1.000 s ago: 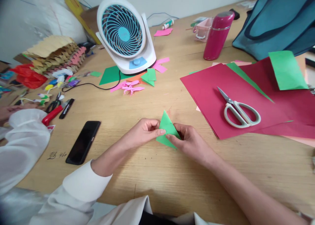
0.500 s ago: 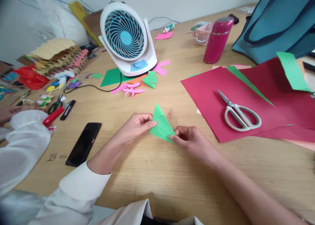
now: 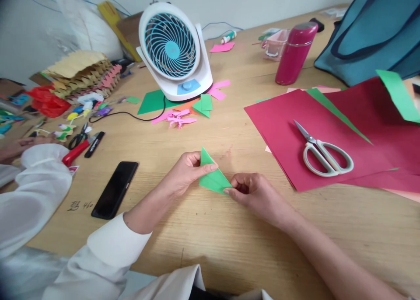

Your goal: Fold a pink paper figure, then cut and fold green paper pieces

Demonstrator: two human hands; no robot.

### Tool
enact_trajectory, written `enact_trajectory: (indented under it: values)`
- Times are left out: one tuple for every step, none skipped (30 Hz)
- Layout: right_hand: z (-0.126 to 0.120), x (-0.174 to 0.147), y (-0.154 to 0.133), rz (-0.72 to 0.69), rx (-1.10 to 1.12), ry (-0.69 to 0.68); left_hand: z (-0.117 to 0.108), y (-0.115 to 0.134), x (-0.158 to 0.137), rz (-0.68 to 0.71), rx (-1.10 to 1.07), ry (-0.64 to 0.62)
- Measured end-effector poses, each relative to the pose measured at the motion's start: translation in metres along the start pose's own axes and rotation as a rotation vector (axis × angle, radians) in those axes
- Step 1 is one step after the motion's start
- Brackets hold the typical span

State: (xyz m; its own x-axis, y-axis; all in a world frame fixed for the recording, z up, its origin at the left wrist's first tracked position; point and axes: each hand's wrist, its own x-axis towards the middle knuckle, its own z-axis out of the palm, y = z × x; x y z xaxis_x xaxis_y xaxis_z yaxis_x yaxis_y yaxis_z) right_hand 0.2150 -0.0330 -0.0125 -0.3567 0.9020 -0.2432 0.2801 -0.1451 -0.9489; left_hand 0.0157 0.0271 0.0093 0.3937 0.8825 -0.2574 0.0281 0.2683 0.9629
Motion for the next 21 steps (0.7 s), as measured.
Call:
enact_trajectory:
  values:
    - [0.000, 0.000, 0.000, -0.001, -0.010, -0.001, 0.000, 0.002, 0.000, 0.018, -0.004, 0.010]
    - [0.000, 0.000, 0.000, -0.002, -0.019, -0.002, -0.001, 0.003, 0.000, 0.034, -0.012, 0.018]
    - [0.000, 0.000, 0.000, -0.003, -0.022, -0.003, -0.001, 0.004, 0.000, 0.041, -0.024, 0.019]
    - [0.000, 0.000, 0.000, -0.003, -0.020, -0.005, -0.001, 0.005, 0.000, 0.035, -0.034, 0.011]
    - [0.000, 0.000, 0.000, -0.002, -0.016, -0.007, 0.000, 0.004, 0.000, 0.018, -0.038, -0.006]
    - [0.000, 0.000, 0.001, -0.001, -0.009, -0.008, 0.000, 0.003, 0.000, -0.007, -0.033, -0.031]
    - [0.000, 0.000, 0.001, 0.002, -0.002, -0.007, 0.001, 0.001, -0.001, -0.036, -0.020, -0.060]
    - [0.001, 0.000, 0.002, 0.004, 0.003, -0.006, 0.002, 0.000, -0.001, -0.063, -0.002, -0.087]
    - [0.001, 0.000, 0.002, 0.007, 0.007, -0.007, 0.002, -0.002, -0.002, -0.082, 0.022, -0.107]
    - [0.001, 0.000, 0.002, 0.008, 0.007, -0.010, 0.003, -0.004, -0.002, -0.088, 0.047, -0.115]
    - [0.001, 0.000, 0.002, 0.006, 0.006, -0.013, 0.004, -0.005, -0.003, -0.083, 0.070, -0.115]
    - [0.001, 0.000, 0.002, 0.001, 0.006, -0.017, 0.005, -0.006, -0.003, -0.071, 0.089, -0.112]
    - [0.001, 0.000, 0.002, -0.004, 0.005, -0.023, 0.006, -0.006, -0.004, -0.053, 0.099, -0.107]
    - [0.000, 0.000, 0.002, -0.010, 0.000, -0.027, 0.007, -0.006, -0.004, -0.034, 0.102, -0.100]
    - [0.000, 0.000, 0.002, -0.013, -0.007, -0.031, 0.007, -0.005, -0.004, -0.021, 0.096, -0.090]
    - [0.000, 0.000, 0.002, -0.017, -0.014, -0.035, 0.007, -0.005, -0.004, -0.015, 0.085, -0.075]
    - [-0.001, 0.000, 0.002, -0.021, -0.023, -0.039, 0.006, -0.004, -0.003, -0.015, 0.069, -0.056]
    - [-0.001, 0.000, 0.002, -0.025, -0.032, -0.044, 0.005, -0.002, -0.003, -0.014, 0.051, -0.035]
    - [-0.001, -0.001, 0.002, -0.030, -0.040, -0.047, 0.004, -0.001, -0.002, -0.007, 0.036, -0.012]
    - [-0.002, -0.001, 0.002, -0.035, -0.049, -0.051, 0.002, 0.001, -0.001, 0.009, 0.025, 0.011]
    - [-0.002, -0.001, 0.002, -0.039, -0.058, -0.056, -0.001, 0.004, 0.001, 0.033, 0.017, 0.033]
